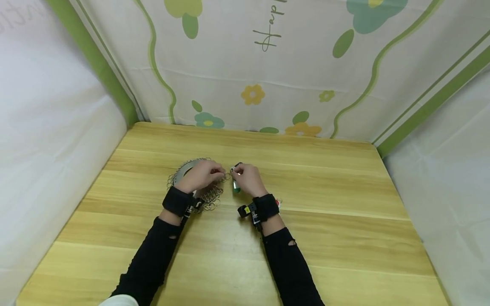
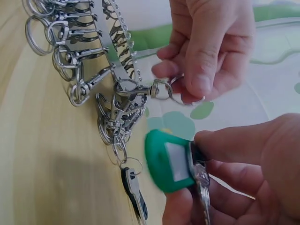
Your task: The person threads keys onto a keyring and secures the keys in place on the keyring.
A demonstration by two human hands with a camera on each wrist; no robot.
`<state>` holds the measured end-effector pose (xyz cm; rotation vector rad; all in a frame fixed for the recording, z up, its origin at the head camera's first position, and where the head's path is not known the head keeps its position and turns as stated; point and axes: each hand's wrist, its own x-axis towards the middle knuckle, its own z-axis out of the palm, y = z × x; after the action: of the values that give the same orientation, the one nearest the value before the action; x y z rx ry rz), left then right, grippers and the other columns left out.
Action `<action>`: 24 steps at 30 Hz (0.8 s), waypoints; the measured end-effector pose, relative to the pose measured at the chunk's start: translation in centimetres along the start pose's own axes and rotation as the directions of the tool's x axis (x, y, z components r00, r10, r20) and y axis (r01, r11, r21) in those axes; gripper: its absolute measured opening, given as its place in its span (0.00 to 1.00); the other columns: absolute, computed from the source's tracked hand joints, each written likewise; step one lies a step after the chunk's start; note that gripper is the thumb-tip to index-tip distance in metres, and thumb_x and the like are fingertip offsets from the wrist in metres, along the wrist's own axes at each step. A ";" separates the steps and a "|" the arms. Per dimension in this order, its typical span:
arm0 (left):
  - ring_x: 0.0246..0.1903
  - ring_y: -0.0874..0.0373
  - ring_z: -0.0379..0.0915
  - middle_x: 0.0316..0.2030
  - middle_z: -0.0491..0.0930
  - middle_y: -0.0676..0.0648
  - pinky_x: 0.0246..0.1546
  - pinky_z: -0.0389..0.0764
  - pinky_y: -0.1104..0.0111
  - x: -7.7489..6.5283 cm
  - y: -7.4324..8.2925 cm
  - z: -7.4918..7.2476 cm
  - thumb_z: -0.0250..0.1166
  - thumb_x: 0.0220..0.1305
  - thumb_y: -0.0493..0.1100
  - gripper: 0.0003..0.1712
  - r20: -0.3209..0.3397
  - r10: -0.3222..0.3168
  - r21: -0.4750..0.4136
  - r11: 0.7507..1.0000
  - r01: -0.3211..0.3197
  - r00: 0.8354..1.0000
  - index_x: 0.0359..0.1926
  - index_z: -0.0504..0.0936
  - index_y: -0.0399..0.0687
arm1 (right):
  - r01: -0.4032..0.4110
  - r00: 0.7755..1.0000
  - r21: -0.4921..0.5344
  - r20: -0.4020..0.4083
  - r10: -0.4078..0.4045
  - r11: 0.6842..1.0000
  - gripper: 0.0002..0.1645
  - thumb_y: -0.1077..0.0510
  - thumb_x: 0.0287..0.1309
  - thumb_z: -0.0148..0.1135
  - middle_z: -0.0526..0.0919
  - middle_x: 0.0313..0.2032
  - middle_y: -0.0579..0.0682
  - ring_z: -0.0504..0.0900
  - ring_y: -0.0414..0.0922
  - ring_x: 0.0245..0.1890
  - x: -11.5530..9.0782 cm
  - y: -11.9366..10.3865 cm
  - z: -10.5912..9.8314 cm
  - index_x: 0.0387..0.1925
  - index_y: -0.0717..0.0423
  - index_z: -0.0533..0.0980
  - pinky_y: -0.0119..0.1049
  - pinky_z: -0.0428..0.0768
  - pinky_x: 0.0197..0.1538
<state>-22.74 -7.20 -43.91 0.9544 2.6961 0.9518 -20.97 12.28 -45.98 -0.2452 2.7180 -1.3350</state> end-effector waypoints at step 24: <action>0.23 0.62 0.72 0.28 0.80 0.51 0.30 0.74 0.67 0.0 -0.2 0.0 0.64 0.64 0.43 0.05 0.064 -0.032 -0.039 0.999 0.035 0.997 0.31 0.81 0.49 | 0.048 0.989 0.019 0.141 -0.050 0.999 0.09 0.57 0.65 0.57 0.81 0.31 0.47 0.78 0.44 0.27 0.0 -0.6 0.6 0.36 0.54 0.83 0.36 0.74 0.30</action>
<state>-22.80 -7.33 -44.04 0.9132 2.6220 0.9497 -20.80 11.43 -45.85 -0.3918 2.5996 -1.2975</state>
